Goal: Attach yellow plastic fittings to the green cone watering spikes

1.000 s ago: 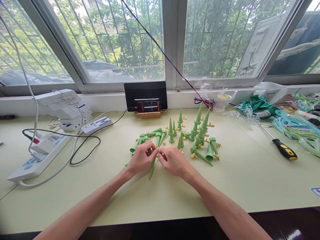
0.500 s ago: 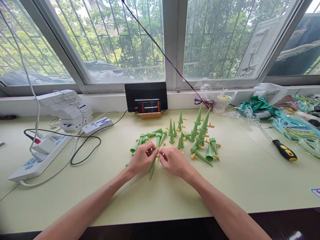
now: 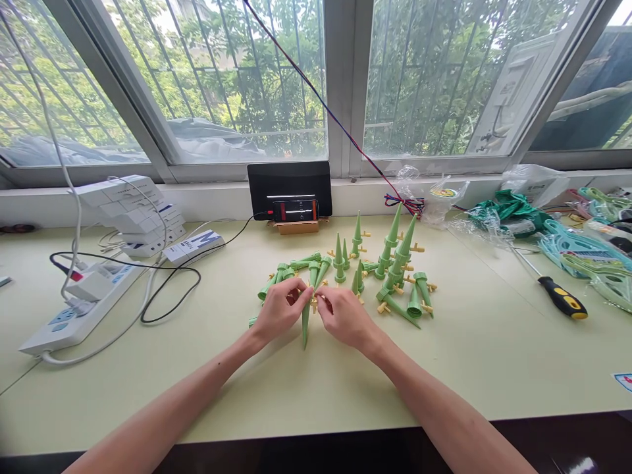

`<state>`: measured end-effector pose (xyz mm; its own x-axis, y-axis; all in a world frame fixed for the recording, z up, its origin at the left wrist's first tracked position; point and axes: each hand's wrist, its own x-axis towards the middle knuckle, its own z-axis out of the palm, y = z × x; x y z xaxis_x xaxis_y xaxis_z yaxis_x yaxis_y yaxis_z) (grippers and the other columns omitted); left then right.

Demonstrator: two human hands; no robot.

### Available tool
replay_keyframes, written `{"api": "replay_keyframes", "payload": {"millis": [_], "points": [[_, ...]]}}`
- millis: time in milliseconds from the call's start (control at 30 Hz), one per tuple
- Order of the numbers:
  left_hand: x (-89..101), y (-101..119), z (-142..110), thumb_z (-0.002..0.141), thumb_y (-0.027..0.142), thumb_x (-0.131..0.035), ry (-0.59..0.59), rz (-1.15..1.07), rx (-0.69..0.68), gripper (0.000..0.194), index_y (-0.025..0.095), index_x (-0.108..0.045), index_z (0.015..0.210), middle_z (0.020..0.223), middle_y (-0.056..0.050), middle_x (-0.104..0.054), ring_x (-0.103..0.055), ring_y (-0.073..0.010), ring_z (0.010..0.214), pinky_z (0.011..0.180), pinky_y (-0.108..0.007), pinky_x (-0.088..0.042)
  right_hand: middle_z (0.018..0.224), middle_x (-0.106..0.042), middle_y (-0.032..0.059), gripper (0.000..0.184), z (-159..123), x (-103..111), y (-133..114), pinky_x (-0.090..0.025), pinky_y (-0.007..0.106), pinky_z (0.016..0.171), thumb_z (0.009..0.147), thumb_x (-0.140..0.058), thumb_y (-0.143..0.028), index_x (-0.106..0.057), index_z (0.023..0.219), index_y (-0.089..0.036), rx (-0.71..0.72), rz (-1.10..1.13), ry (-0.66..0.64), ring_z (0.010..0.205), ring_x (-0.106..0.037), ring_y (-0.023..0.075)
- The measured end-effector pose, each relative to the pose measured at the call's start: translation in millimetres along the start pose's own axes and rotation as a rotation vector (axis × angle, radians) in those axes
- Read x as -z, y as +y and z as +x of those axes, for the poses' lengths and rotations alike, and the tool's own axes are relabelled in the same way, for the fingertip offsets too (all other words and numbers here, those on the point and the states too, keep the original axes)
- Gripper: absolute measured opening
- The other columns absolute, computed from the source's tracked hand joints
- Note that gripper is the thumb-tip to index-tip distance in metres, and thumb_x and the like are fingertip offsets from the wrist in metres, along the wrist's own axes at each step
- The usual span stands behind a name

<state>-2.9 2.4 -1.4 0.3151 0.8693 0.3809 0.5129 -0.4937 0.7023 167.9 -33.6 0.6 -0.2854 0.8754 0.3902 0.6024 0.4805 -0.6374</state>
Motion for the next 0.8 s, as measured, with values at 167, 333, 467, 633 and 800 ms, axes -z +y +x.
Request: {"api": "replay_keyframes", "payload": {"millis": [167,333,467,633,800], "points": [[0.4,-0.2,0.4,0.091,0.037,-0.051,0.019,-0.050,0.001,0.031,0.019,-0.045,0.066,0.061,0.003,-0.045,-0.037,-0.0098,0.052,0.049,-0.025,-0.030,0.061,-0.047,-0.0026,0.025,0.6,1.1,-1.1,-0.033,0.025,0.057,0.096,-0.040,-0.024,-0.060,0.081,-0.018,-0.011,0.032,0.028,0.055,-0.039,0.0124],[2.3,-0.7,2.7,0.091,0.038,-0.052,0.074,-0.078,0.008,0.030,0.019,-0.047,0.067,0.062,0.003,-0.046,-0.037,-0.0096,0.051,0.049,-0.025,-0.032,0.061,-0.053,-0.0013,0.024,1.8,1.9,-1.8,-0.033,0.025,0.056,0.095,-0.043,-0.025,-0.060,0.081,-0.017,-0.048,0.044,0.053,0.054,-0.042,0.0120],[3.2,0.2,3.6,0.090,0.037,-0.055,0.120,-0.072,0.022,0.028,0.019,-0.050,0.068,0.059,0.004,-0.045,-0.036,-0.0089,0.049,0.049,-0.025,-0.032,0.059,-0.051,-0.0017,0.023,1.9,1.7,-2.5,-0.033,0.024,0.055,0.093,-0.044,-0.024,-0.061,0.079,-0.017,-0.054,0.047,0.046,0.053,-0.041,0.0117],[4.4,2.0,3.5,0.090,0.037,-0.055,0.133,-0.072,0.035,0.028,0.019,-0.051,0.068,0.058,0.004,-0.044,-0.035,-0.0088,0.048,0.049,-0.025,-0.032,0.058,-0.051,-0.0016,0.022,1.4,2.5,-4.5,-0.032,0.024,0.054,0.092,-0.044,-0.024,-0.062,0.080,-0.017,-0.056,0.056,0.068,0.051,-0.040,0.0113],[5.2,2.2,3.9,0.090,0.036,-0.054,0.141,-0.073,0.037,0.028,0.019,-0.051,0.069,0.061,0.003,-0.047,-0.037,-0.0092,0.051,0.050,-0.025,-0.035,0.058,-0.050,-0.0020,0.023,0.5,3.5,-6.5,-0.031,0.024,0.053,0.092,-0.044,-0.023,-0.062,0.080,-0.016,-0.062,0.073,0.076,0.050,-0.038,0.0108]]}}
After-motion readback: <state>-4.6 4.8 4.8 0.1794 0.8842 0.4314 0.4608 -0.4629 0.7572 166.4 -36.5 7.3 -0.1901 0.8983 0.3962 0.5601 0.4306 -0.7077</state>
